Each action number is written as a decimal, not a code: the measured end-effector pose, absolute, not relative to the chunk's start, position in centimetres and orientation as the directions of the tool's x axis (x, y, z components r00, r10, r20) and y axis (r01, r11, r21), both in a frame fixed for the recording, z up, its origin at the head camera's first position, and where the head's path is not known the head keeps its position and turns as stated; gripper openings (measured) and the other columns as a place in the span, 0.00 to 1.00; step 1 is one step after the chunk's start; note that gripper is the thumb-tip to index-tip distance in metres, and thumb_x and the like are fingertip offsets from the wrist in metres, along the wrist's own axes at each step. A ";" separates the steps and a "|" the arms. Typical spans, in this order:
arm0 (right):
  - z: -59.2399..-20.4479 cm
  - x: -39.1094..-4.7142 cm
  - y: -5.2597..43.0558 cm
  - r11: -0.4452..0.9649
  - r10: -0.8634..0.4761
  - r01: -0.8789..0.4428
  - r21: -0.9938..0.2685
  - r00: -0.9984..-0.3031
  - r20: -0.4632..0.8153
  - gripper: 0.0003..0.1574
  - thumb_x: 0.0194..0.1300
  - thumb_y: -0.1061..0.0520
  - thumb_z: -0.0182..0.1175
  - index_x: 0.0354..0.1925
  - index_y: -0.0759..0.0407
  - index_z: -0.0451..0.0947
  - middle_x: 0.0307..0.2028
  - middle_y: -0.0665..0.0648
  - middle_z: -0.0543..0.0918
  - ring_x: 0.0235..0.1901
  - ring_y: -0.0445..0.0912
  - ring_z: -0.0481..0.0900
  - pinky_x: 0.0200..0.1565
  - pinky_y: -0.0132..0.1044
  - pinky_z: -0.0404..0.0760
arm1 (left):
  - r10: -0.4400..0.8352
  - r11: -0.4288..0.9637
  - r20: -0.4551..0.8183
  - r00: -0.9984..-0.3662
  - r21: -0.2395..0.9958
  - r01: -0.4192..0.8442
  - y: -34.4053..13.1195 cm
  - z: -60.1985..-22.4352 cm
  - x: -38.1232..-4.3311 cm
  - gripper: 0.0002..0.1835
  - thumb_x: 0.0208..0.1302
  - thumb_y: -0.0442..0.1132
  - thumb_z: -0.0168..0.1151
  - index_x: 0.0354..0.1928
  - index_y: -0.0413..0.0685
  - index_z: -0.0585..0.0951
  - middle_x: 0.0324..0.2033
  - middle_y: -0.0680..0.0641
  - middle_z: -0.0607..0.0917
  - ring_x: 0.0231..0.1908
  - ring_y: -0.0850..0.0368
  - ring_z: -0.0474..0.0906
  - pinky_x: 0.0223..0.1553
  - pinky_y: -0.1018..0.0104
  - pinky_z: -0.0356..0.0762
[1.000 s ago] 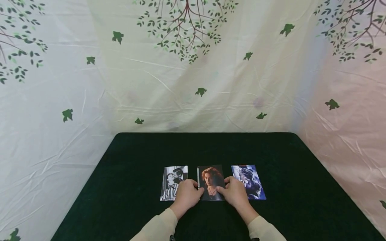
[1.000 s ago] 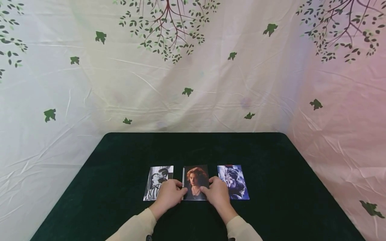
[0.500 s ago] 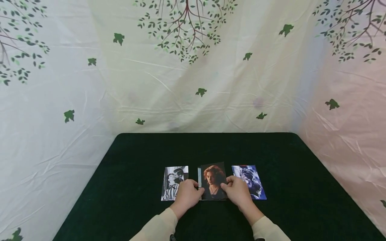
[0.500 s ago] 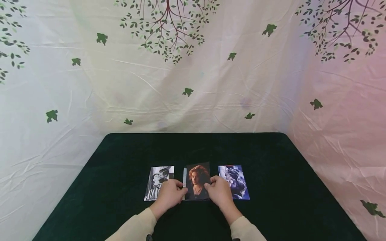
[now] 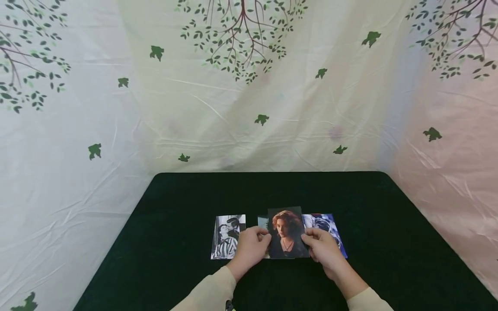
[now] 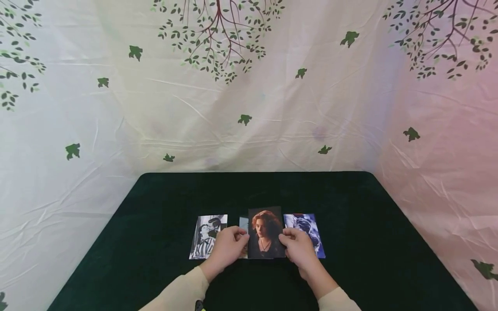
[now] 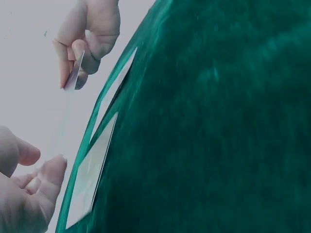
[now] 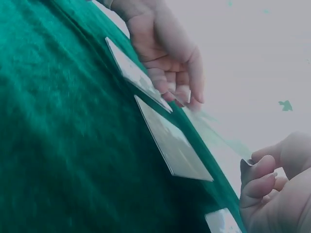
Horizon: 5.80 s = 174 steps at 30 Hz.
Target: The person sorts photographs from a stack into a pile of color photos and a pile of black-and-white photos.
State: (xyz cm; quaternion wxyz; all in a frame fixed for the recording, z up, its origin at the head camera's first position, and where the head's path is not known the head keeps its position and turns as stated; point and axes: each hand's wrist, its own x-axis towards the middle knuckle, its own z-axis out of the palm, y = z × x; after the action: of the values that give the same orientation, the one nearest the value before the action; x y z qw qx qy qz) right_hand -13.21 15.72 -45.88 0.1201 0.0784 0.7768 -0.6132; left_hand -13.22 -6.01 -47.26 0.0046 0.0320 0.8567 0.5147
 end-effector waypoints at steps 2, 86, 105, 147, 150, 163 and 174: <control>-45.7 -13.2 16.3 0.242 -0.024 0.272 -0.931 -0.958 -0.286 0.19 0.70 0.55 0.54 0.55 0.64 0.72 0.25 0.54 0.73 0.19 0.44 0.67 0.21 0.33 0.67 | 0.056 0.401 0.022 -0.998 0.915 0.043 -5.4 -47.2 -13.2 0.08 0.65 0.37 0.61 0.42 0.40 0.83 0.18 0.52 0.78 0.16 0.61 0.75 0.19 0.68 0.74; -48.5 -16.4 26.7 0.606 0.078 0.249 -0.756 -0.964 -0.254 0.29 0.65 0.49 0.62 0.57 0.66 0.75 0.42 0.59 0.82 0.37 0.47 0.78 0.33 0.38 0.77 | 0.012 0.596 -0.029 -1.000 0.803 -0.016 6.4 -48.6 -16.4 0.22 0.53 0.37 0.65 0.09 0.52 0.64 0.08 0.56 0.61 0.09 0.62 0.57 0.12 0.67 0.52; -48.8 -16.3 26.8 0.613 0.101 0.236 -0.754 -0.970 -0.222 0.24 0.63 0.48 0.64 0.51 0.62 0.81 0.49 0.66 0.81 0.35 0.46 0.78 0.31 0.39 0.77 | -0.063 0.649 0.118 -0.991 0.759 0.049 6.5 -49.6 -17.1 0.03 0.54 0.35 0.66 0.28 0.48 0.87 0.28 0.52 0.86 0.31 0.62 0.80 0.29 0.66 0.77; -46.2 -15.4 21.4 0.746 -0.006 -0.007 -0.666 -1.000 0.003 0.24 0.66 0.45 0.61 0.51 0.60 0.79 0.34 0.53 0.84 0.29 0.43 0.79 0.27 0.36 0.75 | -0.102 0.269 -0.038 -0.994 0.961 -0.064 -7.7 -47.6 -15.0 0.14 0.63 0.36 0.63 0.48 0.35 0.79 0.27 0.48 0.80 0.24 0.56 0.78 0.24 0.65 0.76; -46.2 -15.2 19.3 0.760 -0.038 -0.040 -0.649 -0.999 0.016 0.25 0.64 0.44 0.63 0.50 0.60 0.80 0.32 0.52 0.84 0.27 0.42 0.78 0.27 0.36 0.75 | -0.079 0.239 -0.050 -0.996 0.969 -0.068 -8.4 -47.7 -15.0 0.15 0.65 0.37 0.62 0.50 0.35 0.78 0.29 0.47 0.81 0.26 0.54 0.79 0.27 0.64 0.79; -47.9 -15.8 13.0 0.799 -0.067 -0.050 -0.599 -0.998 -0.005 0.28 0.56 0.41 0.68 0.44 0.62 0.81 0.22 0.48 0.78 0.18 0.41 0.72 0.21 0.36 0.70 | -0.021 0.230 -0.059 -0.998 0.971 -0.062 -8.7 -47.8 -15.0 0.15 0.65 0.36 0.61 0.51 0.34 0.77 0.29 0.46 0.80 0.26 0.55 0.79 0.30 0.62 0.80; -48.9 -16.7 11.9 0.837 -0.056 -0.031 -0.547 -0.998 -0.029 0.34 0.51 0.38 0.71 0.41 0.64 0.79 0.17 0.50 0.74 0.16 0.42 0.70 0.20 0.36 0.66 | -0.020 0.232 -0.081 -0.996 0.969 -0.084 -8.4 -48.2 -14.9 0.14 0.65 0.35 0.61 0.49 0.33 0.78 0.28 0.46 0.81 0.25 0.54 0.80 0.28 0.62 0.81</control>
State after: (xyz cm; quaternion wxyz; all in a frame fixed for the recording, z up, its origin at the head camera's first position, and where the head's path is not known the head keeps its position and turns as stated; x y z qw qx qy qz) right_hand -16.65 11.86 -48.86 0.0217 -0.0228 0.9581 -0.2848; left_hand -14.94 -8.42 -48.25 0.0258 -0.0329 0.7846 0.6186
